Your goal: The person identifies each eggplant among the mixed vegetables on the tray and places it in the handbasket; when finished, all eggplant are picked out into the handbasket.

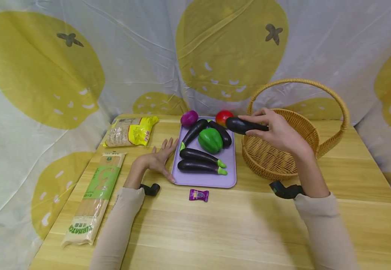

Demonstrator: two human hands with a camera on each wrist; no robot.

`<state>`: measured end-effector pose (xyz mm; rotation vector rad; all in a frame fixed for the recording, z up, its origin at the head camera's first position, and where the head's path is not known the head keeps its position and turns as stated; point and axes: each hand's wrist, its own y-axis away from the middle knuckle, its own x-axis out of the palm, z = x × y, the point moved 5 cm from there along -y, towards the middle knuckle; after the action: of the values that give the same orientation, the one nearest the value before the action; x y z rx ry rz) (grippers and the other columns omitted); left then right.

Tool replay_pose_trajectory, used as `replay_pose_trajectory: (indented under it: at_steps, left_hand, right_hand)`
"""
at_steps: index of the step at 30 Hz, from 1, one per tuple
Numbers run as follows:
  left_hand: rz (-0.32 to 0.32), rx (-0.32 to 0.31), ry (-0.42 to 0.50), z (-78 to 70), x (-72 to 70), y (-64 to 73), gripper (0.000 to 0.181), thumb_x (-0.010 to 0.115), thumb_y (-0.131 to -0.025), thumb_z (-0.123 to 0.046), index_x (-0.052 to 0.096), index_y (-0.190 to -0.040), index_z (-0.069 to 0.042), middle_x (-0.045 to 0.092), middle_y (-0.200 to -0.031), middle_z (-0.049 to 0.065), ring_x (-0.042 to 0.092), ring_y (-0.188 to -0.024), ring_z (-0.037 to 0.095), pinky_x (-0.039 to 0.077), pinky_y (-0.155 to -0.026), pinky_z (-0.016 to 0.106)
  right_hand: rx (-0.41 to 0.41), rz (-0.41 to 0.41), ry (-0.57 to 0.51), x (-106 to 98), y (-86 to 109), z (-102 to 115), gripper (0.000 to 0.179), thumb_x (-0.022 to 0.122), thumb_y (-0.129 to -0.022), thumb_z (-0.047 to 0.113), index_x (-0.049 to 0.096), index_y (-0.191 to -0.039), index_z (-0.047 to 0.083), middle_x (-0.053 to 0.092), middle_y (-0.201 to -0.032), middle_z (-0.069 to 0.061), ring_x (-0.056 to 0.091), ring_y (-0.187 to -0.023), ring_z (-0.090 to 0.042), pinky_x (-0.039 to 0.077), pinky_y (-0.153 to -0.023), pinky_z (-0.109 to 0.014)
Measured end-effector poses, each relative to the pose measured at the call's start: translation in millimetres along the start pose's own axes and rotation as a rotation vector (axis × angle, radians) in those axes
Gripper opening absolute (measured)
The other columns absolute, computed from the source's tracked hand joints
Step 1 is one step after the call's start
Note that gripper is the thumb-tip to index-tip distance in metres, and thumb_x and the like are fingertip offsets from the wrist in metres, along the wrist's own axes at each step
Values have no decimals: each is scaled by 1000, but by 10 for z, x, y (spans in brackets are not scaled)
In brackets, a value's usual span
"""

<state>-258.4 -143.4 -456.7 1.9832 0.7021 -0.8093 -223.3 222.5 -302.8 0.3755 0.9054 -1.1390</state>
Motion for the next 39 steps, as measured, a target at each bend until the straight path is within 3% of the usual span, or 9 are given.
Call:
replay_pose_trajectory:
  at_steps: [7,10,13,14,17,20,26,30,39]
  left_hand:
    - [1,-1,1,-2,-5,3,155,96,-66,-52,-21,-164,-21,-31,-169,13,-30,-157,31,-16,-126,65]
    - [2,-1,-2,-3,-6,4,156,96,-66,-52,-21,-164,-21,-31,-169,13,-29,-157,32,-16,-126,64]
    - [2,-1,-5,-3,-4,2,156,96,-66,-52,-21,-164,-21,-30,-169,14,-29,-158,32,-16,-126,65]
    - [2,-2,-5,-3,-4,2,156,96,-65,-52,-21,-164,-21,-30,-169,14,-29,-158,32,-16,-126,65]
    - [-1,-4,-7,-2,-5,1,156,96,-65,-52,-21,-164,-21,-30,-169,14,-29,-158,32,-15,-126,65]
    - [-2,-5,-6,-5,-6,4,156,96,-65,-52,-21,-164,-21,-30,-169,14,-29,-158,32,-15,-126,64]
    - [-5,-3,0,-7,-7,8,156,96,-65,-52,-21,-164,-22,-30,-169,13,-29,-158,32,-16,-126,64]
    - [-7,-1,-3,-11,-10,7,155,96,-66,-51,-21,-164,-22,-30,-169,13,-29,-158,32,-15,-126,65]
    - [-7,2,2,5,5,-4,156,96,-65,-52,-22,-164,-22,-31,-169,13,-30,-157,32,-15,-126,65]
  right_hand:
    - [155,113,17,-262,-37,-461,48,72,-98,19,62,-145,21,55,-149,-22,55,-121,-38,39,-72,-20]
    - [186,164,33,-305,-54,-638,48,72,-98,18,62,-145,15,55,-150,-27,61,-86,-25,39,-61,-22]
    - [228,201,34,-329,-73,-820,48,72,-98,15,61,-145,9,58,-145,-30,31,-53,-13,36,-51,-26]
    - [247,207,29,-333,-83,-881,49,72,-98,14,60,-145,7,59,-144,-31,37,-50,-13,39,-52,-24]
    - [309,216,21,-335,-112,-1056,50,72,-98,14,58,-145,2,57,-143,-34,68,-79,-31,45,-61,-17]
    - [369,217,5,-317,-139,-1212,51,72,-98,15,57,-144,-1,55,-143,-37,57,-127,-50,49,-71,-13]
    - [461,212,-74,-250,-170,-1495,56,71,-99,18,51,-148,-2,49,-148,-38,48,-132,-53,57,-95,-36]
    - [474,214,-113,-192,-196,-1664,56,71,-99,17,51,-147,-3,47,-148,-38,44,-136,-57,37,-115,-68]
    - [443,202,-127,-68,-229,-1879,47,70,-100,22,60,-143,7,56,-146,-22,50,-136,-50,45,-112,-57]
